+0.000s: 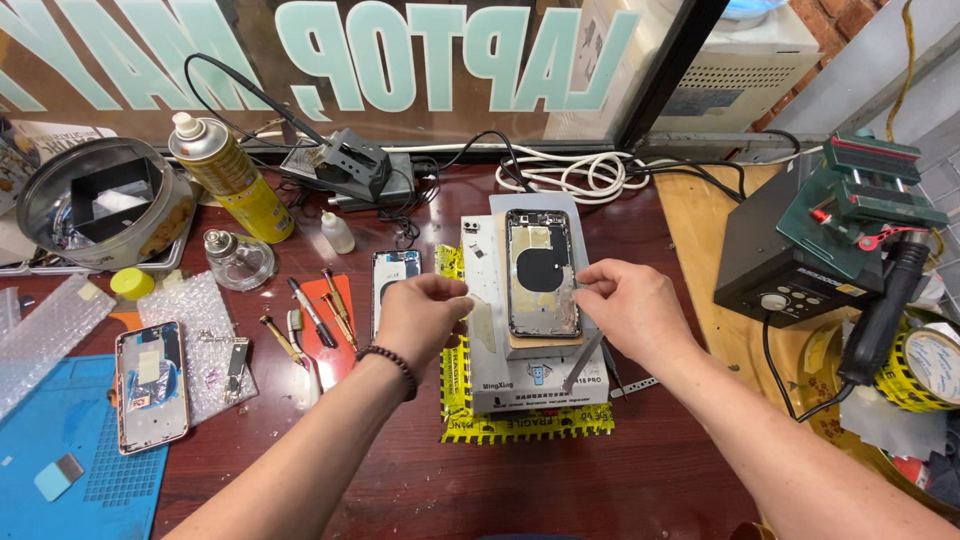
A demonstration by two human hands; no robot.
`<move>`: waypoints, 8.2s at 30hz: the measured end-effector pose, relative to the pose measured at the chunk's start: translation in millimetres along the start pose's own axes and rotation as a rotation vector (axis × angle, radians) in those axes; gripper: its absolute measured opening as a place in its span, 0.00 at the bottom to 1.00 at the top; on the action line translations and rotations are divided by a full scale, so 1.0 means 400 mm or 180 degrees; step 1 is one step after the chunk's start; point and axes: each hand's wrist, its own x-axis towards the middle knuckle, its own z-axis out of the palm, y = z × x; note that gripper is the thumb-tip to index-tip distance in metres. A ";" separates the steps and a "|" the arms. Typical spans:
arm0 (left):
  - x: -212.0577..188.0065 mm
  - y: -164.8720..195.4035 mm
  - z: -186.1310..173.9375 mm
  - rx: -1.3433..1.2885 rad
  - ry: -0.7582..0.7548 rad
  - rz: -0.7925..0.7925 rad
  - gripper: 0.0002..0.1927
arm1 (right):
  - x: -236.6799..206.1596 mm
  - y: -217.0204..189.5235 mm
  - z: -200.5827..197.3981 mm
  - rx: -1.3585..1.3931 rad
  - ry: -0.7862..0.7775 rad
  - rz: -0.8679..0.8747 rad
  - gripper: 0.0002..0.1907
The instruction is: The person uses a screwdriver and a metal spudger to remove screws and pry open the back of a disassembled smartphone. They lift and set aside a small internal component, then continue prying along the phone's edges to separate the back cover from the frame.
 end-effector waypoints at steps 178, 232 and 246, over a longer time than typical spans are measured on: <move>-0.019 0.077 0.080 -0.0422 -0.0353 0.0151 0.10 | -0.004 -0.003 -0.012 0.2258 -0.0538 0.0719 0.10; -0.031 0.080 0.109 0.1220 0.0168 0.0655 0.16 | 0.184 -0.052 0.024 -0.0472 0.0257 -0.1337 0.06; -0.026 0.072 0.111 0.1239 0.0168 0.0689 0.15 | 0.191 -0.029 0.026 -0.0103 0.0442 -0.1672 0.04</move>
